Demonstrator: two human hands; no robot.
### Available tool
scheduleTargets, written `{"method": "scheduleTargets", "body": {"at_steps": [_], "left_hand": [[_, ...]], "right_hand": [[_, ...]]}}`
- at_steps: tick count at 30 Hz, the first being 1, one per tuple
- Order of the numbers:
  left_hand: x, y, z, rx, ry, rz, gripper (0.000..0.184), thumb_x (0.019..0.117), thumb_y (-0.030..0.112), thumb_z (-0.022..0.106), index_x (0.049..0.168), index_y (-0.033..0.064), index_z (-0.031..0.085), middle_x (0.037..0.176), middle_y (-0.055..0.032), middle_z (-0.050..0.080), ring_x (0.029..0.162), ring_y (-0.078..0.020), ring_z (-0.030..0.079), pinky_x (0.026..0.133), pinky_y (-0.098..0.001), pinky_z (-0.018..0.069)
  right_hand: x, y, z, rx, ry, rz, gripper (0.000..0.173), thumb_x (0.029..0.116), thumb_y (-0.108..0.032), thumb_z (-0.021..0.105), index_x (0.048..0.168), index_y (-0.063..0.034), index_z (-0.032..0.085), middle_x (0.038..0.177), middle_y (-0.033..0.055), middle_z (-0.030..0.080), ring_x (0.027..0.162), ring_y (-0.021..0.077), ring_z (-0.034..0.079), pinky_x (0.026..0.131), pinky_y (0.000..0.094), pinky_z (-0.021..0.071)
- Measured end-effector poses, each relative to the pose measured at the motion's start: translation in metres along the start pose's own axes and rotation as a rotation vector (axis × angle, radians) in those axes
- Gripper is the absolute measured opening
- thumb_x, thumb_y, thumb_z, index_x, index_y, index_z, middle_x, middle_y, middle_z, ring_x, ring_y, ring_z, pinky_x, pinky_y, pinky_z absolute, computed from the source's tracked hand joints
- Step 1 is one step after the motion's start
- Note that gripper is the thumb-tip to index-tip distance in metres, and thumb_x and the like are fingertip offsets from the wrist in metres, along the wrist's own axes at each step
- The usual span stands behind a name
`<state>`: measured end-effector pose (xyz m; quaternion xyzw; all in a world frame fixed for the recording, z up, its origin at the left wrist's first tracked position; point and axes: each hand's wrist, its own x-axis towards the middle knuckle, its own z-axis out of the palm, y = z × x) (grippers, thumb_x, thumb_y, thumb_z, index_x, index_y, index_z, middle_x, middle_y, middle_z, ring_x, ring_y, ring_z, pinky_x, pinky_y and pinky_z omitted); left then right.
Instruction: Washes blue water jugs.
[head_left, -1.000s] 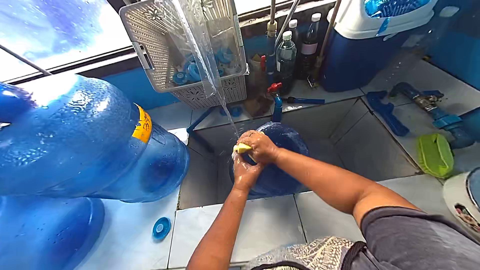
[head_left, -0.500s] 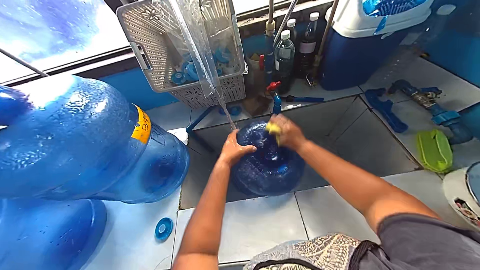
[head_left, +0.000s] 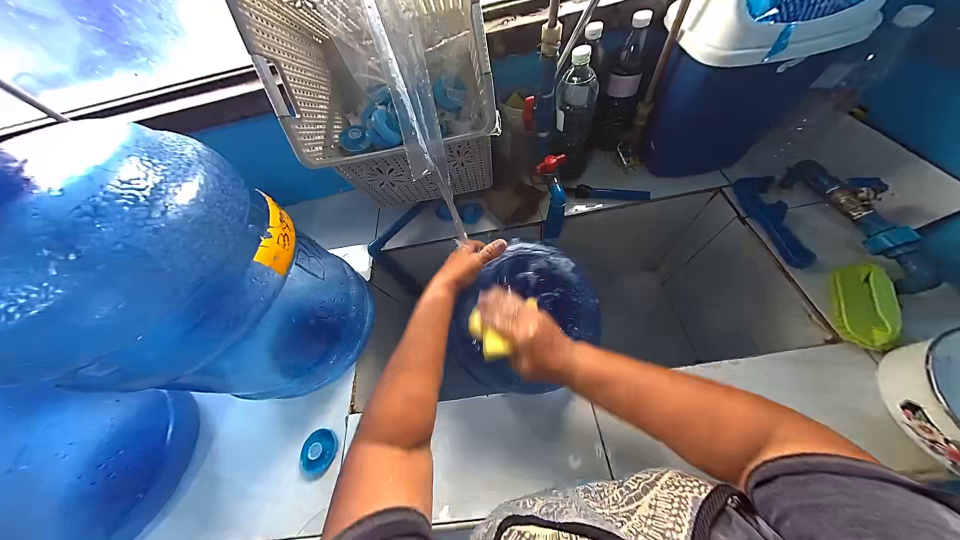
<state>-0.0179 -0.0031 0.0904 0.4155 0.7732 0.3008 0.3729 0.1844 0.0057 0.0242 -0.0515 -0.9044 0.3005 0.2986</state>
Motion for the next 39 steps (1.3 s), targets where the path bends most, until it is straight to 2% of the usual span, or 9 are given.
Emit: {"method": "scheduleTargets", "body": {"at_steps": [3,6,11,14,21,25,28,32,39], "left_hand": [[0.020,0.002,-0.022,0.112,-0.203,0.081,0.073,0.0828,0.017,0.084,0.145,-0.0010,0.051,0.137,-0.0250,0.060,0.128,-0.0348,0.057,0.111,-0.0509,0.0441],[-0.001,-0.009,0.016,-0.067,-0.038,0.072,0.087,0.0717,0.017,0.091,0.145,-0.0005,0.047,0.135,-0.0249,0.059,0.123,-0.0336,0.060,0.106,-0.0501,0.0508],[-0.033,-0.008,0.048,-0.019,0.178,-0.008,0.094,0.0697,0.033,0.090,0.146,-0.0003,0.046,0.138,-0.0221,0.059,0.129,-0.0313,0.057,0.111,-0.0504,0.0458],[-0.057,-0.020,0.050,-0.085,0.250,-0.051,0.098,0.0773,0.037,0.084,0.154,0.0000,0.035,0.149,-0.0252,0.048,0.136,-0.0339,0.050,0.114,-0.0511,0.0418],[-0.090,-0.048,0.047,-0.309,0.611,0.077,0.082,0.0826,0.015,0.080,0.150,-0.0065,0.038,0.140,-0.0276,0.054,0.127,-0.0313,0.057,0.108,-0.0442,0.0481],[-0.083,-0.065,0.022,0.400,0.698,0.351,0.067,0.0937,0.019,0.058,0.150,-0.0125,0.038,0.156,-0.0376,0.033,0.149,-0.0525,0.028,0.123,-0.0622,0.0195],[-0.074,-0.049,0.003,0.776,0.411,0.407,0.056,0.0932,-0.001,0.045,0.149,-0.0020,0.048,0.158,-0.0341,0.035,0.148,-0.0551,0.029,0.116,-0.0756,0.0171],[-0.048,-0.028,-0.009,0.788,0.209,0.361,0.050,0.1001,0.009,0.044,0.147,-0.0090,0.047,0.152,-0.0357,0.042,0.141,-0.0555,0.040,0.114,-0.0721,0.0265],[-0.025,0.022,0.018,0.903,0.280,0.033,0.069,0.1037,0.048,0.052,0.140,-0.0098,0.051,0.145,-0.0413,0.044,0.137,-0.0588,0.041,0.104,-0.0755,0.0352]], "right_hand": [[-0.021,0.018,-0.027,0.070,-0.066,-0.139,0.036,0.0866,-0.004,0.063,0.122,-0.0017,0.071,0.135,0.0172,0.067,0.133,0.0354,0.059,0.113,0.0536,0.0457],[0.020,0.088,-0.072,-0.179,-0.002,0.340,0.044,0.0890,-0.003,0.067,0.132,0.0017,0.064,0.137,0.0230,0.063,0.131,0.0397,0.059,0.108,0.0593,0.0479],[0.110,0.042,-0.034,-0.160,-0.136,0.332,0.025,0.0890,-0.012,0.064,0.109,-0.0033,0.075,0.114,0.0201,0.072,0.115,0.0376,0.066,0.093,0.0602,0.0517],[0.122,0.065,-0.050,0.002,-0.256,0.575,0.028,0.0994,-0.014,0.059,0.122,-0.0036,0.071,0.122,0.0221,0.069,0.118,0.0398,0.064,0.098,0.0660,0.0477],[-0.057,0.048,-0.091,0.153,-0.009,0.961,0.031,0.1023,-0.009,0.050,0.124,0.0076,0.064,0.112,0.0259,0.069,0.104,0.0331,0.068,0.096,0.0497,0.0526],[-0.127,0.030,-0.173,-0.005,0.415,0.802,0.029,0.0992,-0.005,0.059,0.122,0.0114,0.062,0.105,0.0243,0.071,0.092,0.0265,0.072,0.086,0.0446,0.0589],[-0.197,0.027,-0.289,-0.513,0.616,1.001,0.046,0.1044,-0.023,0.056,0.136,0.0099,0.050,0.114,0.0321,0.066,0.101,0.0432,0.069,0.089,0.0606,0.0543],[-0.248,-0.003,-0.356,-0.640,0.215,1.544,0.065,0.1043,-0.052,0.052,0.123,0.0091,0.061,0.117,0.0372,0.063,0.113,0.0571,0.059,0.092,0.0763,0.0412],[-0.136,0.140,-0.374,-0.578,0.205,1.056,0.045,0.1074,-0.026,0.052,0.138,0.0068,0.057,0.141,0.0304,0.056,0.130,0.0478,0.055,0.107,0.0651,0.0428]]}}
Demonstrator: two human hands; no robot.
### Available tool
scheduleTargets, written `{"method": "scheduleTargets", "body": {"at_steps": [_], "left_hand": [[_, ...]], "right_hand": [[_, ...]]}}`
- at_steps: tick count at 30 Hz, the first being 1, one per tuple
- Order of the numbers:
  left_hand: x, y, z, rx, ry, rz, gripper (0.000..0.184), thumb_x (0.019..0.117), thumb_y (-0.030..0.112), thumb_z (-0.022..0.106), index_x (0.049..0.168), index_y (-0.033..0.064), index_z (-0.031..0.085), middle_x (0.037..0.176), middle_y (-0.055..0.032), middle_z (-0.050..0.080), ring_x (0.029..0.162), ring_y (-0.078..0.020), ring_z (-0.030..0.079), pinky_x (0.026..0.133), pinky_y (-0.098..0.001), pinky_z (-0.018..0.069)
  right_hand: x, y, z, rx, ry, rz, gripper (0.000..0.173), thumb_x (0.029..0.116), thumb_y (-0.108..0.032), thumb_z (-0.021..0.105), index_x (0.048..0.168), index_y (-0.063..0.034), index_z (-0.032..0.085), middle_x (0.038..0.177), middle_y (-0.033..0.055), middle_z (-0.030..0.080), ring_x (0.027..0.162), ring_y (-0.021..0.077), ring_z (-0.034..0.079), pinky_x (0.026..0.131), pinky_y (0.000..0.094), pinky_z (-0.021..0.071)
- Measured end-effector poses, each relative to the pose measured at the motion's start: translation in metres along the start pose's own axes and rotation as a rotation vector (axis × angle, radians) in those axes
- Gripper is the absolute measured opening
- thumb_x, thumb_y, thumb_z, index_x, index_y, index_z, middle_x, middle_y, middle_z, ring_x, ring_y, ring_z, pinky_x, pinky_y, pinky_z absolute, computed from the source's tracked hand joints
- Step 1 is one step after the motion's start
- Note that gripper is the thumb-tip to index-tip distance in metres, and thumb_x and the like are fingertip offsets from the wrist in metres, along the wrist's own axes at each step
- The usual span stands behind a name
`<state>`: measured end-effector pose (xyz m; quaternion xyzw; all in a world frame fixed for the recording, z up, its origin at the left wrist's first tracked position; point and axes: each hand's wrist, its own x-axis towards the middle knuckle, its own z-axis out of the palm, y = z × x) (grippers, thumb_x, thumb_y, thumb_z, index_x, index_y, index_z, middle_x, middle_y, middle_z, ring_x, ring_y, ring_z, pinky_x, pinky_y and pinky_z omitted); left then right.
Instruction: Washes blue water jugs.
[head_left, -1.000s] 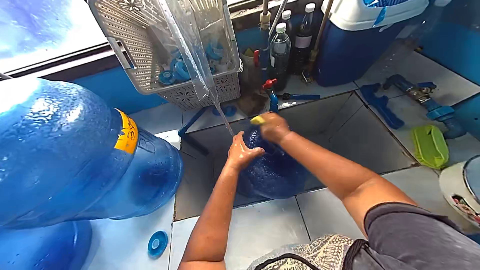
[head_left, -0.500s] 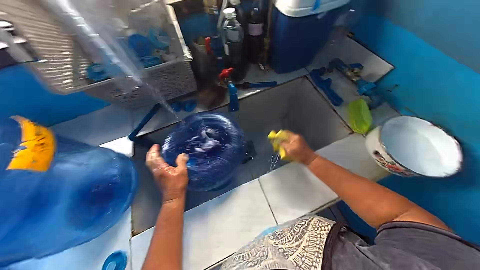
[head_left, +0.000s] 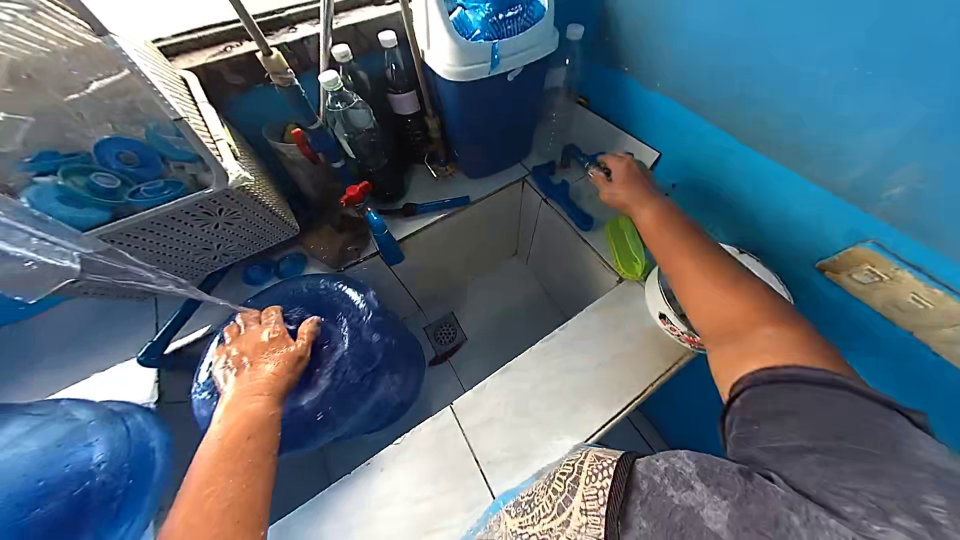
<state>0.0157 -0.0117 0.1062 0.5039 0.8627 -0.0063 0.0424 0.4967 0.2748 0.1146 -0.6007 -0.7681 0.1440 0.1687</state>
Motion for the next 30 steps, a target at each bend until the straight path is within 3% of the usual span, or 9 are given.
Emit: {"method": "scheduleTargets", "body": {"at_steps": [5,8,10,13,17,22,26,28,30], "left_hand": [[0.002,-0.012,0.004,-0.049,0.015,0.030,0.070,0.1035,0.047,0.054,0.145,-0.0097,0.047,0.156,-0.0361,0.034,0.148,-0.0513,0.030,0.119,-0.0688,0.0201],[0.001,-0.005,0.006,-0.130,0.001,-0.040,0.073,0.1052,0.050,0.048,0.155,-0.0017,0.038,0.162,-0.0328,0.026,0.153,-0.0506,0.020,0.121,-0.0696,0.0137],[0.002,0.004,0.007,-0.150,-0.014,-0.130,0.077,0.1056,0.052,0.045,0.159,-0.0014,0.031,0.166,-0.0289,0.020,0.156,-0.0470,0.014,0.124,-0.0663,0.0089],[-0.007,0.019,0.019,-0.164,0.028,-0.150,0.082,0.1045,0.053,0.043,0.158,-0.0076,0.027,0.166,-0.0313,0.017,0.156,-0.0464,0.013,0.125,-0.0624,0.0095],[-0.032,0.049,0.039,-0.244,-0.036,0.057,0.095,0.1005,0.065,0.043,0.159,-0.0076,0.022,0.167,-0.0304,0.016,0.157,-0.0425,0.011,0.127,-0.0579,0.0060],[-0.008,0.000,0.020,-0.156,-0.027,-0.036,0.075,0.1043,0.055,0.042,0.157,0.0011,0.037,0.165,-0.0225,0.031,0.156,-0.0377,0.020,0.127,-0.0562,0.0078],[-0.015,0.006,0.020,-0.224,0.005,0.114,0.062,0.1047,0.037,0.049,0.152,-0.0024,0.044,0.160,-0.0268,0.037,0.153,-0.0396,0.027,0.126,-0.0565,0.0148],[-0.004,-0.010,0.022,-0.305,0.128,0.140,0.055,0.0981,0.039,0.063,0.136,-0.0005,0.062,0.144,-0.0243,0.058,0.140,-0.0393,0.049,0.119,-0.0580,0.0323],[0.011,-0.025,0.022,-0.315,0.064,-0.027,0.079,0.0957,0.050,0.062,0.153,-0.0016,0.042,0.161,-0.0237,0.036,0.152,-0.0408,0.030,0.124,-0.0595,0.0215]], "right_hand": [[0.030,-0.053,-0.007,-0.212,-0.209,0.111,0.061,0.1121,-0.037,0.033,0.113,0.0147,0.065,0.124,0.0401,0.061,0.122,0.0574,0.057,0.095,0.0761,0.0418],[-0.026,-0.122,0.052,0.057,-0.204,-0.246,0.046,0.1107,-0.024,0.039,0.103,0.0119,0.067,0.100,0.0341,0.067,0.101,0.0497,0.066,0.085,0.0667,0.0498],[-0.082,-0.182,0.118,0.397,-0.425,-0.380,0.041,0.1095,-0.023,0.046,0.133,0.0076,0.060,0.127,0.0275,0.065,0.119,0.0375,0.064,0.104,0.0535,0.0502],[-0.112,-0.256,0.201,0.572,-0.575,-0.486,0.065,0.1089,-0.028,0.043,0.160,0.0074,0.021,0.166,0.0287,0.023,0.155,0.0366,0.025,0.127,0.0487,0.0232],[-0.052,-0.352,0.216,0.343,-0.610,-0.709,0.048,0.1108,-0.020,0.037,0.153,0.0022,0.043,0.160,0.0221,0.041,0.151,0.0364,0.035,0.124,0.0534,0.0271],[-0.076,-0.463,0.209,1.076,-0.707,-0.440,0.024,0.0980,0.005,0.049,0.114,0.0099,0.065,0.097,0.0162,0.071,0.083,0.0179,0.069,0.080,0.0353,0.0584],[-0.088,-0.477,0.196,1.477,-0.938,0.044,0.025,0.1057,-0.004,0.032,0.099,-0.0054,0.056,0.077,0.0013,0.063,0.061,0.0104,0.062,0.059,0.0260,0.0548],[-0.092,-0.443,0.187,1.399,-1.038,-0.163,0.024,0.1027,-0.006,0.036,0.102,-0.0055,0.060,0.083,0.0024,0.067,0.067,0.0110,0.063,0.063,0.0278,0.0555],[-0.101,-0.380,0.172,1.056,-0.903,-0.481,0.031,0.0984,-0.004,0.039,0.115,0.0037,0.064,0.096,0.0109,0.071,0.076,0.0172,0.069,0.072,0.0363,0.0603]]}}
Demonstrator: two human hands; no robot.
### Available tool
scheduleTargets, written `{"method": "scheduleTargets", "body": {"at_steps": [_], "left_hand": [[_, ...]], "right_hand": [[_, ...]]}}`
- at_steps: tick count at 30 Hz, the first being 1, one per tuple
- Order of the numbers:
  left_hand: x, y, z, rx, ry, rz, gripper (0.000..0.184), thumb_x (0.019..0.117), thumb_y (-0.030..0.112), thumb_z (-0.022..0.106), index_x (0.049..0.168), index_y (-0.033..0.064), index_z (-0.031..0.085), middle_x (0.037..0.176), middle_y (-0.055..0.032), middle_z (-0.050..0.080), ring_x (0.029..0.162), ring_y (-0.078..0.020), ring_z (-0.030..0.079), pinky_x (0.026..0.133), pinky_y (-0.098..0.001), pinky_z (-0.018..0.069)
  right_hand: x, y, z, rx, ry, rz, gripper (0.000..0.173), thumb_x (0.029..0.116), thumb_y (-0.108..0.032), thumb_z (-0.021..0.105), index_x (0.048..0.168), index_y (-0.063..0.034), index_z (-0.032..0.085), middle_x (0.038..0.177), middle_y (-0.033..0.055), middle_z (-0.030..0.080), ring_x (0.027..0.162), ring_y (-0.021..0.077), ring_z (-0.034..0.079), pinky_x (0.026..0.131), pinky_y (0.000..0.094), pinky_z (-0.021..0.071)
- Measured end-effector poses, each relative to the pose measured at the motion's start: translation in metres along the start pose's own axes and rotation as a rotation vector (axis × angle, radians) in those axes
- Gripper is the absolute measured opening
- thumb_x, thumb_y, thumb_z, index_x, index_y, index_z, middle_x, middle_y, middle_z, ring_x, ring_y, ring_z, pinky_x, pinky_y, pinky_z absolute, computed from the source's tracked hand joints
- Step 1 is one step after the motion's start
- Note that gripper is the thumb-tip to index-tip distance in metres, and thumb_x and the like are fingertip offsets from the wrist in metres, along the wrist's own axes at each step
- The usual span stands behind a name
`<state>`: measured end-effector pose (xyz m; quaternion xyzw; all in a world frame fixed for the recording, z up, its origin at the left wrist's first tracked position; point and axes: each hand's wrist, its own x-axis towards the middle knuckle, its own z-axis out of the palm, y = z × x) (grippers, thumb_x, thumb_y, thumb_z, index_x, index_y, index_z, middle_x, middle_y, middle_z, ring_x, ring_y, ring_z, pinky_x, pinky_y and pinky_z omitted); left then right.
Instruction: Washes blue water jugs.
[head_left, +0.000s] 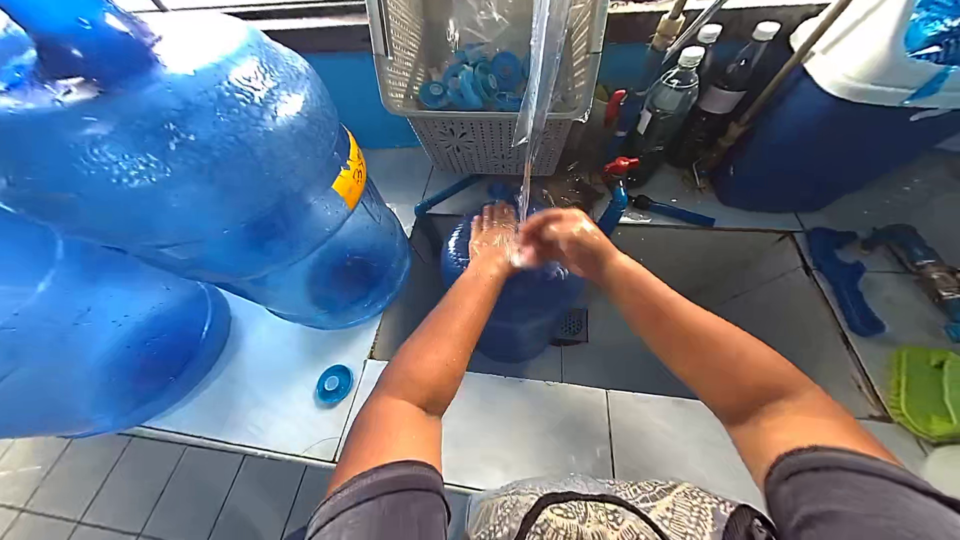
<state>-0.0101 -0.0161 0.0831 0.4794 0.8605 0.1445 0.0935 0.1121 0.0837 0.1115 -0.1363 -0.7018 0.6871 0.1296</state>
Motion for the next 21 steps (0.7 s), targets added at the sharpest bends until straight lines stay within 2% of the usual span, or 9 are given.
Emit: {"method": "scheduleTargets", "body": {"at_steps": [1,4,6,9,13,14,17,19,21], "left_hand": [[0.002,0.001,-0.003,0.033,-0.062,-0.054,0.084,0.1021,0.055,0.049,0.158,-0.0036,0.029,0.167,-0.0254,0.022,0.156,-0.0421,0.018,0.125,-0.0587,0.0152],[-0.011,0.005,0.008,0.048,-0.048,0.198,0.074,0.1068,0.048,0.042,0.159,-0.0027,0.029,0.167,-0.0230,0.024,0.156,-0.0369,0.021,0.126,-0.0562,0.0166],[-0.004,-0.012,0.007,0.048,-0.015,0.199,0.077,0.1036,0.055,0.047,0.159,0.0027,0.034,0.166,-0.0195,0.030,0.156,-0.0362,0.024,0.125,-0.0577,0.0163],[-0.004,-0.012,-0.003,0.094,-0.027,-0.020,0.090,0.1023,0.063,0.041,0.159,-0.0057,0.026,0.167,-0.0282,0.018,0.156,-0.0438,0.014,0.126,-0.0583,0.0109],[-0.025,0.007,0.019,0.131,-0.009,0.339,0.093,0.0962,0.070,0.048,0.157,0.0005,0.036,0.165,-0.0192,0.032,0.156,-0.0339,0.025,0.126,-0.0569,0.0160],[-0.022,0.006,0.016,0.127,-0.017,0.281,0.092,0.0963,0.070,0.048,0.159,0.0032,0.036,0.166,-0.0169,0.032,0.156,-0.0319,0.025,0.126,-0.0567,0.0150],[-0.016,0.014,0.006,0.105,-0.052,0.034,0.093,0.0996,0.067,0.044,0.159,-0.0029,0.027,0.168,-0.0253,0.020,0.157,-0.0407,0.015,0.126,-0.0596,0.0122],[-0.028,0.023,0.022,0.129,-0.054,0.237,0.090,0.1011,0.064,0.042,0.158,-0.0045,0.031,0.167,-0.0256,0.024,0.156,-0.0405,0.018,0.126,-0.0594,0.0134],[-0.026,0.019,0.025,0.165,-0.049,0.398,0.086,0.0993,0.066,0.046,0.158,0.0033,0.037,0.166,-0.0167,0.032,0.156,-0.0345,0.025,0.126,-0.0577,0.0148]], "right_hand": [[-0.033,0.014,-0.020,-0.277,0.010,-0.067,0.031,0.1006,-0.003,0.039,0.115,0.0057,0.066,0.100,0.0145,0.071,0.081,0.0199,0.071,0.078,0.0393,0.0619],[-0.140,0.078,-0.088,-0.928,0.137,-0.072,0.031,0.1006,-0.003,0.045,0.111,0.0072,0.072,0.110,0.0248,0.072,0.104,0.0373,0.071,0.096,0.0547,0.0543],[-0.216,0.106,-0.108,-1.031,0.215,0.169,0.030,0.1027,-0.001,0.045,0.116,0.0076,0.071,0.118,0.0295,0.069,0.114,0.0457,0.066,0.101,0.0626,0.0495],[-0.292,0.129,-0.099,-1.092,0.352,0.290,0.037,0.1062,-0.011,0.041,0.117,0.0080,0.071,0.116,0.0322,0.069,0.112,0.0516,0.066,0.099,0.0678,0.0461],[-0.303,0.141,-0.087,-1.204,0.477,0.202,0.051,0.1063,-0.025,0.035,0.107,0.0076,0.073,0.106,0.0293,0.073,0.105,0.0496,0.069,0.099,0.0667,0.0458],[-0.301,0.137,-0.085,-1.205,0.457,0.243,0.051,0.1073,-0.025,0.034,0.107,0.0081,0.073,0.108,0.0298,0.073,0.107,0.0494,0.069,0.099,0.0665,0.0458],[-0.297,0.134,-0.086,-1.184,0.446,0.287,0.050,0.1079,-0.025,0.035,0.107,0.0085,0.072,0.109,0.0303,0.072,0.108,0.0490,0.068,0.098,0.0659,0.0458],[-0.296,0.134,-0.087,-1.183,0.467,0.281,0.050,0.1076,-0.026,0.035,0.105,0.0073,0.073,0.108,0.0288,0.073,0.107,0.0477,0.069,0.097,0.0642,0.0466],[-0.295,0.131,-0.086,-1.172,0.459,0.311,0.051,0.1083,-0.027,0.034,0.106,0.0074,0.072,0.109,0.0291,0.072,0.108,0.0472,0.069,0.098,0.0641,0.0456]]}}
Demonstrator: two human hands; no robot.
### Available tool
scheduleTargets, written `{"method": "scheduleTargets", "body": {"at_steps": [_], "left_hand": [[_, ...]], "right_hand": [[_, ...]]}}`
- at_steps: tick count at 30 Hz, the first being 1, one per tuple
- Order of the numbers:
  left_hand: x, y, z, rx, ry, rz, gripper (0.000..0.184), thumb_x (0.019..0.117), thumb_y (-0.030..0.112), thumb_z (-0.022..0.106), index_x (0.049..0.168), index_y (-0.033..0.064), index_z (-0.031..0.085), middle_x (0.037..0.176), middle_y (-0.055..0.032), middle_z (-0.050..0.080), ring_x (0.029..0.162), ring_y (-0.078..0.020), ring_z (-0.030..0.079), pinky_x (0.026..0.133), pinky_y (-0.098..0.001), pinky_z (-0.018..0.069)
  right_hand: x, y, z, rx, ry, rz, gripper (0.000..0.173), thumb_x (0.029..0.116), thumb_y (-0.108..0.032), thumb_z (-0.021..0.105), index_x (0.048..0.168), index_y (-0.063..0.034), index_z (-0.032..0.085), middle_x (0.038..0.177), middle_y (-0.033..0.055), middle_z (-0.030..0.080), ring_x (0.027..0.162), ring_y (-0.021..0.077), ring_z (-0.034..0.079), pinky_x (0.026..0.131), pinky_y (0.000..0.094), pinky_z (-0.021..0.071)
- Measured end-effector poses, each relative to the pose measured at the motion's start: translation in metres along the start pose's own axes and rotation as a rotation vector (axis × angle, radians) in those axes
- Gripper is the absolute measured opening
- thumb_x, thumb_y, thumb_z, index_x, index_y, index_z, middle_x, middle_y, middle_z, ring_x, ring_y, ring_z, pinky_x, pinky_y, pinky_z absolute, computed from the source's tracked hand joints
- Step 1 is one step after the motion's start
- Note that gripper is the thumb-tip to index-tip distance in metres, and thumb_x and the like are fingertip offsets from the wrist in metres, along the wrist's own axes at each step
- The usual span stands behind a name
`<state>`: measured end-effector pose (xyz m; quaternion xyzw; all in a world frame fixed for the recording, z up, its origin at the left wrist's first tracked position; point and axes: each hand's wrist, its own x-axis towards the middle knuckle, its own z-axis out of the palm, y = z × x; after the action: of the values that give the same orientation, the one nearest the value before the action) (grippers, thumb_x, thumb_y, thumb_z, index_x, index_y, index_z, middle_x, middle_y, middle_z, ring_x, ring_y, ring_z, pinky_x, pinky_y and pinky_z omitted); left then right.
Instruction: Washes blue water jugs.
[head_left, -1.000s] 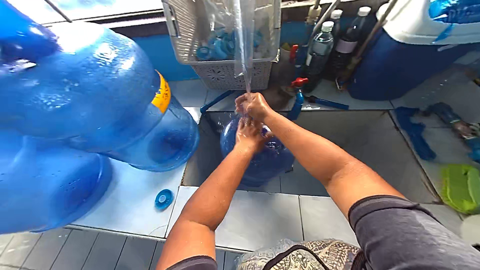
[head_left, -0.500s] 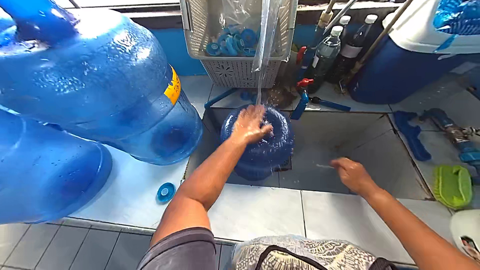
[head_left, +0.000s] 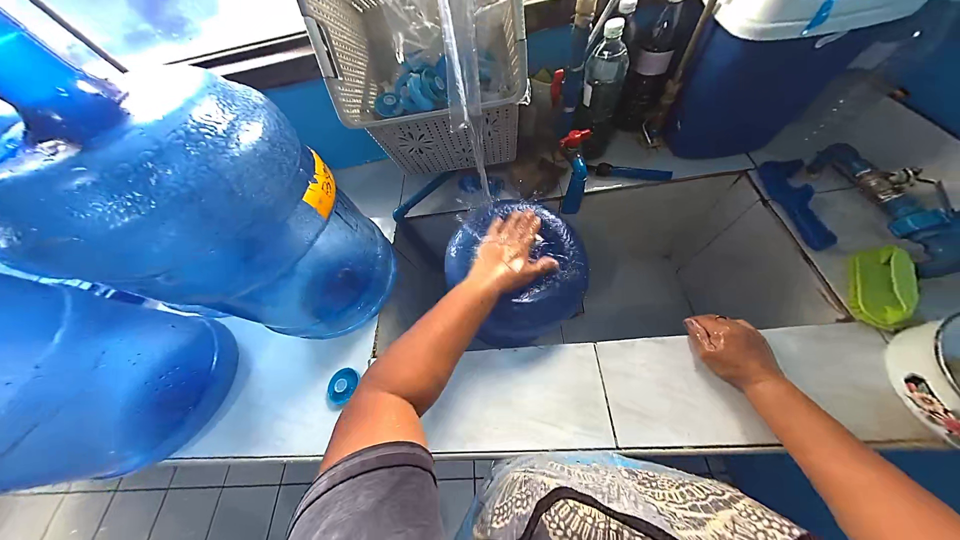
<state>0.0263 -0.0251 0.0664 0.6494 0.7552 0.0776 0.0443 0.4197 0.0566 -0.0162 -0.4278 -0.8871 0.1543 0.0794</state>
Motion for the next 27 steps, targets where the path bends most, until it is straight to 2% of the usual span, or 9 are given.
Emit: {"method": "scheduleTargets", "body": {"at_steps": [5,9,11,14,17,20,22,25,27], "left_hand": [[0.018,0.010,-0.017,-0.060,-0.024,-0.385,0.091,0.1018,0.062,0.044,0.157,-0.0088,0.027,0.165,-0.0316,0.021,0.155,-0.0460,0.016,0.126,-0.0598,0.0129],[0.005,0.069,0.000,-0.048,-0.143,-0.141,0.096,0.0997,0.066,0.047,0.159,-0.0067,0.025,0.168,-0.0276,0.015,0.158,-0.0402,0.011,0.127,-0.0565,0.0073],[0.000,0.068,-0.004,-0.017,-0.180,-0.053,0.091,0.0991,0.063,0.051,0.159,-0.0026,0.029,0.169,-0.0198,0.020,0.159,-0.0324,0.013,0.128,-0.0526,0.0067],[-0.018,0.061,-0.009,-0.009,-0.165,-0.048,0.090,0.0984,0.057,0.057,0.157,-0.0053,0.031,0.168,-0.0240,0.021,0.158,-0.0353,0.014,0.128,-0.0545,0.0072],[-0.046,0.079,0.009,-0.102,-0.172,-0.058,0.099,0.0968,0.065,0.052,0.157,-0.0097,0.028,0.166,-0.0304,0.020,0.157,-0.0411,0.014,0.128,-0.0555,0.0090],[-0.042,0.082,-0.007,-0.100,-0.317,-0.060,0.108,0.0955,0.078,0.036,0.161,-0.0064,0.016,0.169,-0.0265,0.012,0.159,-0.0375,0.009,0.128,-0.0507,0.0054],[-0.028,0.060,-0.022,-0.086,-0.318,-0.113,0.100,0.0993,0.075,0.030,0.163,-0.0011,0.017,0.171,-0.0197,0.014,0.160,-0.0313,0.009,0.128,-0.0512,0.0037],[-0.023,0.045,-0.015,-0.077,-0.230,-0.147,0.087,0.1042,0.059,0.038,0.161,-0.0039,0.020,0.169,-0.0229,0.016,0.159,-0.0323,0.009,0.128,-0.0515,0.0034],[-0.018,0.046,-0.019,-0.085,-0.220,-0.120,0.078,0.1055,0.051,0.041,0.160,-0.0027,0.026,0.168,-0.0225,0.022,0.159,-0.0330,0.014,0.128,-0.0517,0.0069]], "right_hand": [[0.001,-0.001,-0.001,-0.019,-0.037,0.031,0.052,0.1084,-0.028,0.034,0.107,0.0076,0.072,0.109,0.0296,0.072,0.109,0.0475,0.068,0.099,0.0651,0.0441],[0.012,-0.024,-0.004,0.186,-0.036,0.085,0.039,0.1082,-0.019,0.045,0.124,0.0085,0.067,0.121,0.0314,0.068,0.117,0.0474,0.064,0.103,0.0648,0.0436],[0.023,-0.052,0.001,0.417,0.002,0.048,0.043,0.1075,-0.019,0.047,0.136,0.0119,0.057,0.132,0.0328,0.062,0.125,0.0430,0.061,0.110,0.0533,0.0453],[0.061,-0.105,0.003,0.636,0.000,0.085,0.057,0.1090,-0.024,0.043,0.151,0.0143,0.035,0.152,0.0379,0.040,0.145,0.0440,0.041,0.122,0.0470,0.0308],[0.147,-0.145,-0.005,0.530,-0.076,-0.002,0.052,0.1105,-0.022,0.039,0.150,0.0114,0.039,0.154,0.0343,0.041,0.147,0.0442,0.039,0.122,0.0546,0.0299],[0.224,-0.217,-0.024,0.457,-0.211,-0.314,0.044,0.1104,-0.020,0.040,0.144,0.0050,0.054,0.150,0.0254,0.052,0.143,0.0375,0.047,0.121,0.0531,0.0327],[0.243,-0.273,-0.040,0.699,-0.242,-0.381,0.032,0.1052,-0.005,0.048,0.130,0.0079,0.064,0.132,0.0228,0.066,0.125,0.0293,0.062,0.111,0.0437,0.0439],[0.259,-0.324,-0.039,1.280,-0.336,-0.116,0.024,0.0995,0.006,0.040,0.103,0.0083,0.064,0.086,0.0128,0.071,0.072,0.0167,0.070,0.072,0.0326,0.0601],[0.263,-0.331,-0.044,1.501,-0.421,0.021,0.021,0.1038,-0.002,0.042,0.098,0.0021,0.062,0.079,0.0085,0.070,0.066,0.0167,0.070,0.066,0.0322,0.0613]]}}
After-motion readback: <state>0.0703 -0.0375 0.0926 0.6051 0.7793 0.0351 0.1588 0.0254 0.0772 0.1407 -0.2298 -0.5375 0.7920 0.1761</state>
